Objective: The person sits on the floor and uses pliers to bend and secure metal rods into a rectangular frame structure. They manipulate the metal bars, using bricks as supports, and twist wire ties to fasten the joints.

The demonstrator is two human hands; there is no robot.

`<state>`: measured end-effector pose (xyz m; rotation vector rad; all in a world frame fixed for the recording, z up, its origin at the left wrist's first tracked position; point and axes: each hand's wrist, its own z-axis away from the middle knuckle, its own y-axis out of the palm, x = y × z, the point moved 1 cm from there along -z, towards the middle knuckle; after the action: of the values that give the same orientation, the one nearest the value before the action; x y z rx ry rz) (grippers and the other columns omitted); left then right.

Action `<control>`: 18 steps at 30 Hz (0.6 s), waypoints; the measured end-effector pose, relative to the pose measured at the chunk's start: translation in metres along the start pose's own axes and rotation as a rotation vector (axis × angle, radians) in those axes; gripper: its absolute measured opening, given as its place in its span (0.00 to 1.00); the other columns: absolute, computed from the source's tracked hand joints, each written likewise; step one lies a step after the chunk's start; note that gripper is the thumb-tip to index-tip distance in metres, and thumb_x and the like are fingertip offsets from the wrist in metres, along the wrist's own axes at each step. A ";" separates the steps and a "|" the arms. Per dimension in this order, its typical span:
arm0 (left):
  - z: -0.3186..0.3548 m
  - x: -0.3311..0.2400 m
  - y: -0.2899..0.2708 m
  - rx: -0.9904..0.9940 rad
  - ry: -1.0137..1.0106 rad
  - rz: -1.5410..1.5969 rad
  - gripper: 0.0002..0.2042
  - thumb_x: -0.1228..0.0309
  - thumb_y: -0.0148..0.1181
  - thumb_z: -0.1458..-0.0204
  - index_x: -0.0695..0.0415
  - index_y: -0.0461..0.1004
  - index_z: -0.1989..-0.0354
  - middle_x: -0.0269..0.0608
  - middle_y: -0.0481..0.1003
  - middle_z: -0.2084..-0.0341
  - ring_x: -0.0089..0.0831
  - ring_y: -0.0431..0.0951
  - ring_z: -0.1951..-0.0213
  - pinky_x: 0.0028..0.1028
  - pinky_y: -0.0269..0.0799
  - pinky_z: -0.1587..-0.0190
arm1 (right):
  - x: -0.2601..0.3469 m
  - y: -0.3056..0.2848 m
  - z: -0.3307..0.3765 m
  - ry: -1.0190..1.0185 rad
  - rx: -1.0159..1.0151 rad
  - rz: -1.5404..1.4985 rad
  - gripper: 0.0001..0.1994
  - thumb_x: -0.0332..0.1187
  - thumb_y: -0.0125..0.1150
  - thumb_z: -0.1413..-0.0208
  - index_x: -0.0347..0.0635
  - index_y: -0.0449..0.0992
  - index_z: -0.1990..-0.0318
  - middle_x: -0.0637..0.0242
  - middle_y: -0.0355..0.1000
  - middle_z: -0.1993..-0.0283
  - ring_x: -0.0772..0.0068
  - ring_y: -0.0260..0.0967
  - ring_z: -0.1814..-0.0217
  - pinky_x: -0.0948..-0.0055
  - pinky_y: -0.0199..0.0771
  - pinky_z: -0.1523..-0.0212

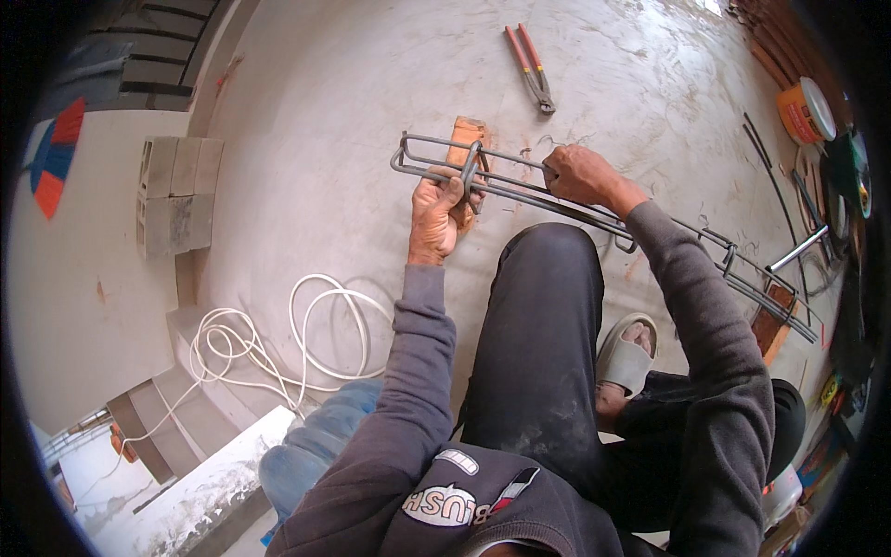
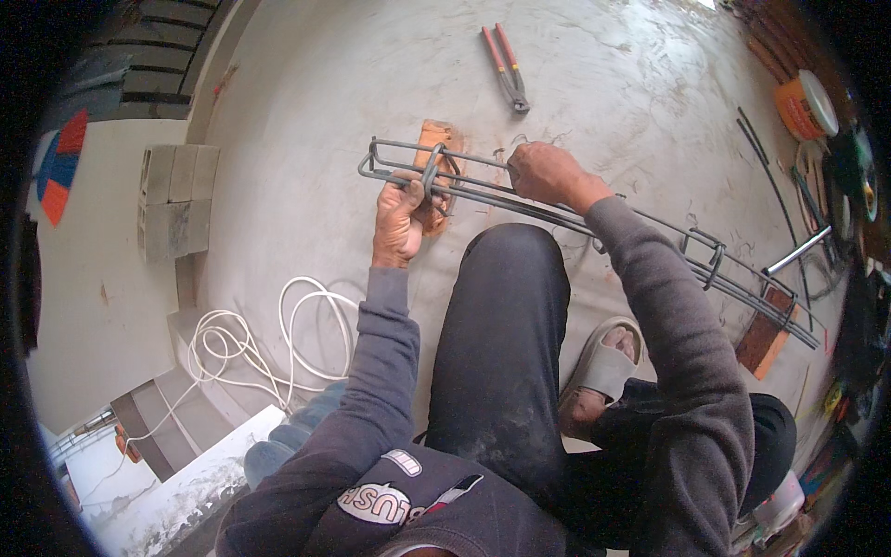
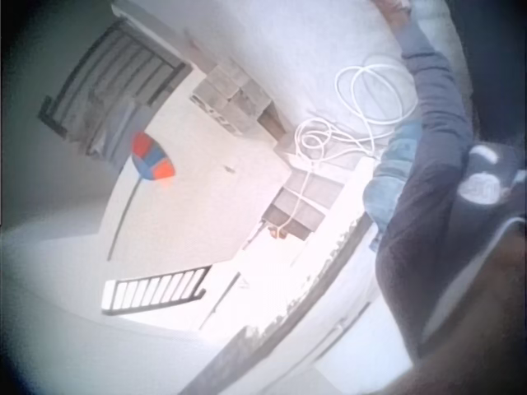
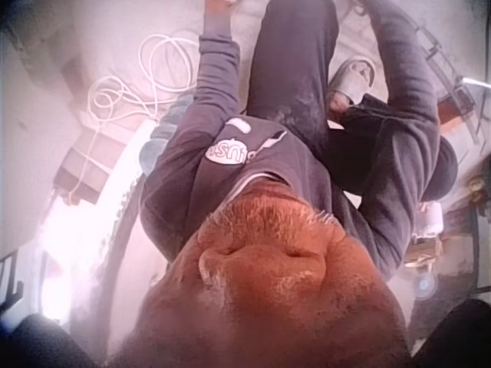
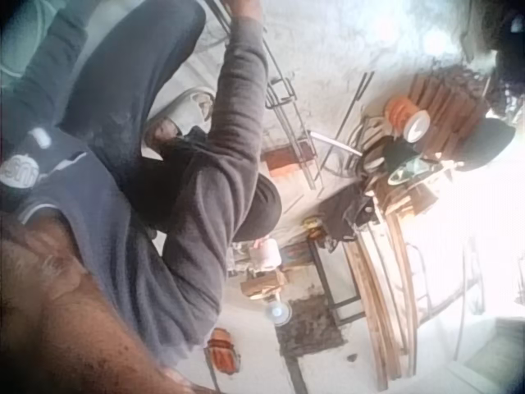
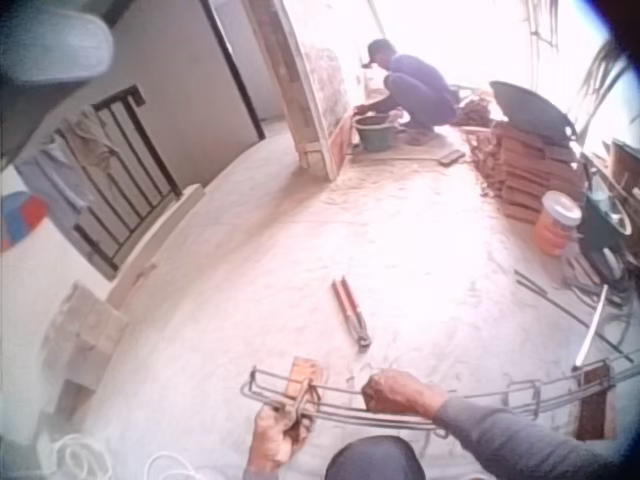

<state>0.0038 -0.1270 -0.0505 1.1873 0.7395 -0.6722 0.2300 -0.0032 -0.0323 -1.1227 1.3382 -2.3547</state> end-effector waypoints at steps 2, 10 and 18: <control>0.001 -0.002 -0.001 -0.002 -0.022 -0.007 0.11 0.68 0.66 0.44 0.59 0.71 0.59 0.47 0.80 0.66 0.30 0.80 0.70 0.29 0.78 0.63 | 0.004 -0.003 -0.001 0.018 0.034 -0.019 0.09 0.30 0.54 0.50 0.32 0.78 0.70 0.45 0.76 0.71 0.45 0.77 0.65 0.53 0.77 0.62; 0.002 -0.004 0.004 -0.033 -0.048 0.013 0.16 0.61 0.61 0.40 0.63 0.72 0.55 0.48 0.80 0.63 0.33 0.82 0.64 0.34 0.81 0.55 | -0.009 0.001 0.003 -0.235 -0.189 -0.160 0.07 0.31 0.57 0.48 0.36 0.77 0.67 0.49 0.75 0.70 0.46 0.76 0.66 0.56 0.76 0.61; 0.002 0.001 -0.006 -0.073 0.005 -0.027 0.16 0.60 0.59 0.39 0.64 0.73 0.56 0.49 0.81 0.62 0.37 0.83 0.60 0.38 0.82 0.52 | 0.013 -0.006 0.010 -0.065 -0.256 -0.045 0.06 0.30 0.56 0.48 0.39 0.77 0.72 0.51 0.74 0.74 0.47 0.75 0.68 0.55 0.76 0.63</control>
<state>-0.0005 -0.1302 -0.0541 1.1145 0.7796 -0.6595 0.2291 -0.0126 -0.0183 -1.2985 1.6425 -2.2016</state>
